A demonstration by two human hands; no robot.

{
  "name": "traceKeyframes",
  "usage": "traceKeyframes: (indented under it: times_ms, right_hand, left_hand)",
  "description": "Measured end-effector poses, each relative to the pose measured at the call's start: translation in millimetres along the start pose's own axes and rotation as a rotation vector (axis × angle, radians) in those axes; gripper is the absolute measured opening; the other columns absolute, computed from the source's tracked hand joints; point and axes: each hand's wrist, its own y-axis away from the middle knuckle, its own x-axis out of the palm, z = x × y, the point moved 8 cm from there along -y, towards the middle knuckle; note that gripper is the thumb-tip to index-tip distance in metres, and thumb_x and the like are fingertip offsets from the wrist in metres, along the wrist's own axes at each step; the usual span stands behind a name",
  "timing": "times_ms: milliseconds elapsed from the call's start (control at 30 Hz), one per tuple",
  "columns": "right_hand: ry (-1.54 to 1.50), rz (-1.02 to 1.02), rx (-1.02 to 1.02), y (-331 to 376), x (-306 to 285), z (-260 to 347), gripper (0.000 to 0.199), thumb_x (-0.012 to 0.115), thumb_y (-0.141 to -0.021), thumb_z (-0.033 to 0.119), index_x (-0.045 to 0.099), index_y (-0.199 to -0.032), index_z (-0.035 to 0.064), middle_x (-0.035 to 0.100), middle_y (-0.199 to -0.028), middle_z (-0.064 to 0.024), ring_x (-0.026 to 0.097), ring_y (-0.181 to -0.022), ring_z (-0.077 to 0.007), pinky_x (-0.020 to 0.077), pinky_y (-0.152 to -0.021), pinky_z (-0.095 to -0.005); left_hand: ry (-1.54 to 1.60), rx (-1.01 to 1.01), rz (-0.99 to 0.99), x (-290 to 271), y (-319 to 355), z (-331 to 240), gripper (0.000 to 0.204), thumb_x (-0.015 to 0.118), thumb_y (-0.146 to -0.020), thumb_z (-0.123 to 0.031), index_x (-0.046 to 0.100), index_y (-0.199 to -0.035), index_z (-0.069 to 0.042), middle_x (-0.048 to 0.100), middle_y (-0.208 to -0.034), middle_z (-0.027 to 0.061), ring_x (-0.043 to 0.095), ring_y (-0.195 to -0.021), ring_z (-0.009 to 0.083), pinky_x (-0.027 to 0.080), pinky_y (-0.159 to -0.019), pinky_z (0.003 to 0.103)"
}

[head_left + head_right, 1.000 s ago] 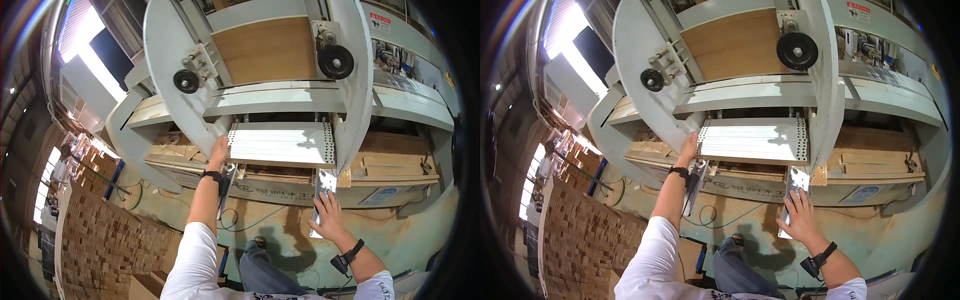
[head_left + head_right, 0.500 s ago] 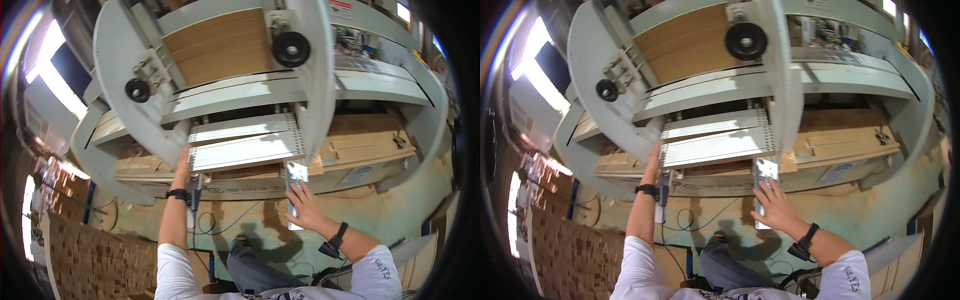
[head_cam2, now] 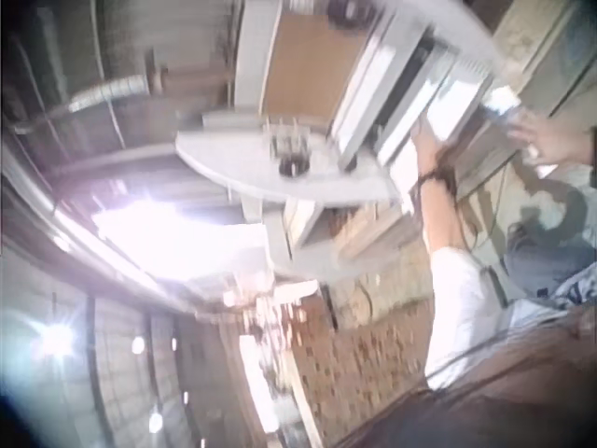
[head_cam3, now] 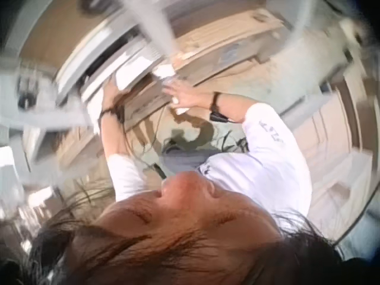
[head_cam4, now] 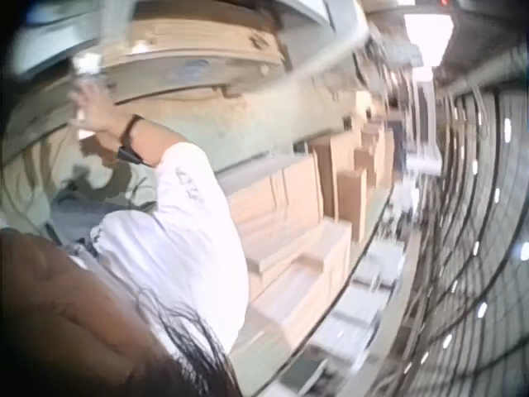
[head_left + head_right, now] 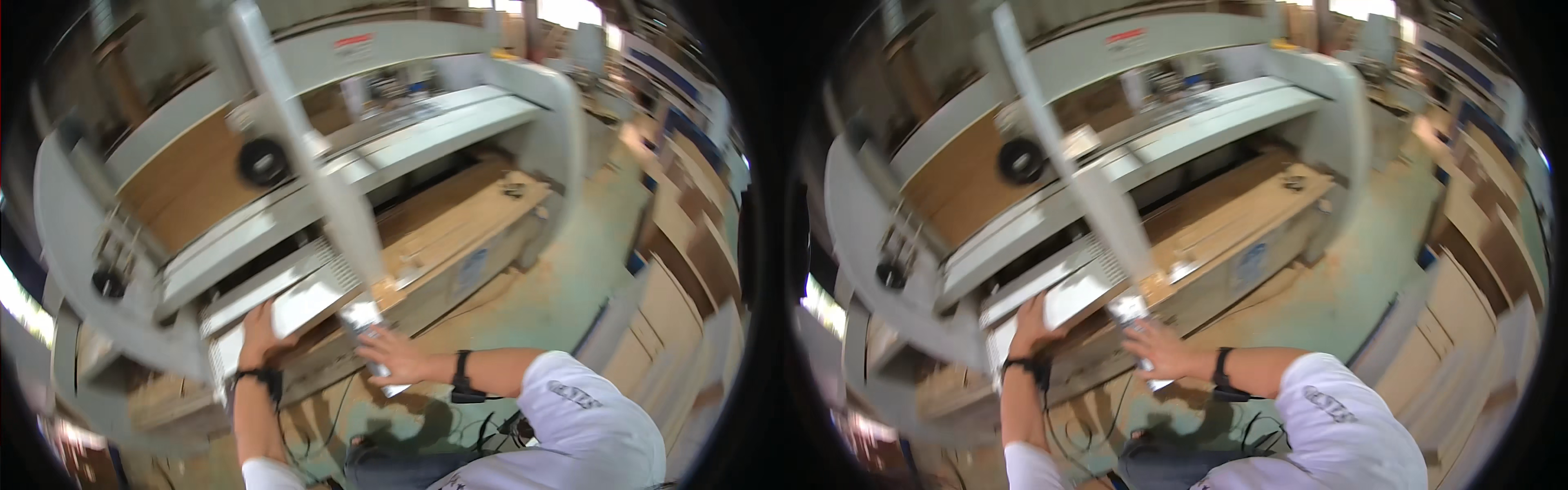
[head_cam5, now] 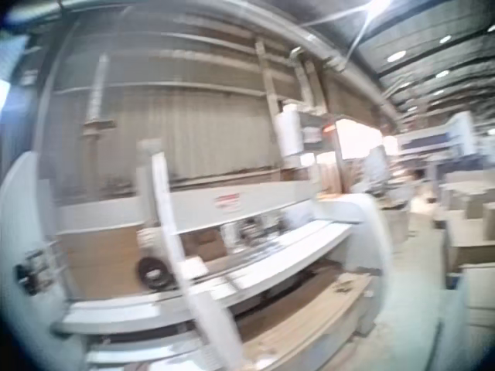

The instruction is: Using a wood processing machine to groove or finish wooden boards in a factory.

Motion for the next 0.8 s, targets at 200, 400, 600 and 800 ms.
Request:
traceKeyframes:
  times_ms: [200, 400, 600, 800]
  right_hand:
    - [-0.006, -0.081, -0.011, 6, -3, 2, 0.058, 0.060, -0.083, 0.041, 0.046, -0.130, 0.0087, 0.042, -0.135, -0.0144, 0.031, -0.132, -0.0347, 0.0289, -0.104, -0.0560]
    - [-0.164, -0.144, -0.169, 16, -28, 27, 0.022, 0.064, -0.082, 0.017, 0.059, -0.099, 0.0050, 0.057, -0.104, -0.0096, 0.054, -0.097, -0.0287, 0.0452, -0.085, -0.0374]
    - [-0.507, -0.344, -0.375, 35, -95, 108, 0.030, 0.065, -0.079, 0.018, 0.058, -0.105, 0.0061, 0.058, -0.100, -0.0102, 0.055, -0.095, -0.0286, 0.0471, -0.083, -0.0385]
    - [-0.678, 0.285, -0.038, 27, -63, 94, 0.045, 0.055, -0.089, 0.043, 0.058, -0.114, 0.0049, 0.061, -0.106, -0.0155, 0.060, -0.093, -0.0295, 0.0488, -0.081, -0.0382]
  left_hand:
    - [-0.057, -0.204, 0.070, 0, 56, -36, 0.100, 0.084, -0.045, -0.035, 0.039, -0.128, -0.002, 0.043, -0.119, 0.0219, 0.044, -0.111, 0.0397, 0.038, -0.097, 0.046]
    - [-0.042, -0.207, 0.020, 3, 121, -66, 0.099, 0.084, -0.043, -0.039, 0.042, -0.126, -0.004, 0.049, -0.119, 0.0229, 0.044, -0.113, 0.0388, 0.030, -0.099, 0.051]
    - [0.058, 0.027, -0.034, -14, 210, -159, 0.071, 0.085, -0.043, -0.033, 0.055, -0.097, 0.001, 0.059, -0.087, 0.0205, 0.057, -0.083, 0.0384, 0.046, -0.075, 0.044]
    - [-0.336, 0.252, 0.275, -3, 290, -247, 0.090, 0.076, -0.065, -0.038, 0.037, -0.137, -0.001, 0.048, -0.127, 0.0134, 0.045, -0.119, 0.0290, 0.034, -0.100, 0.045]
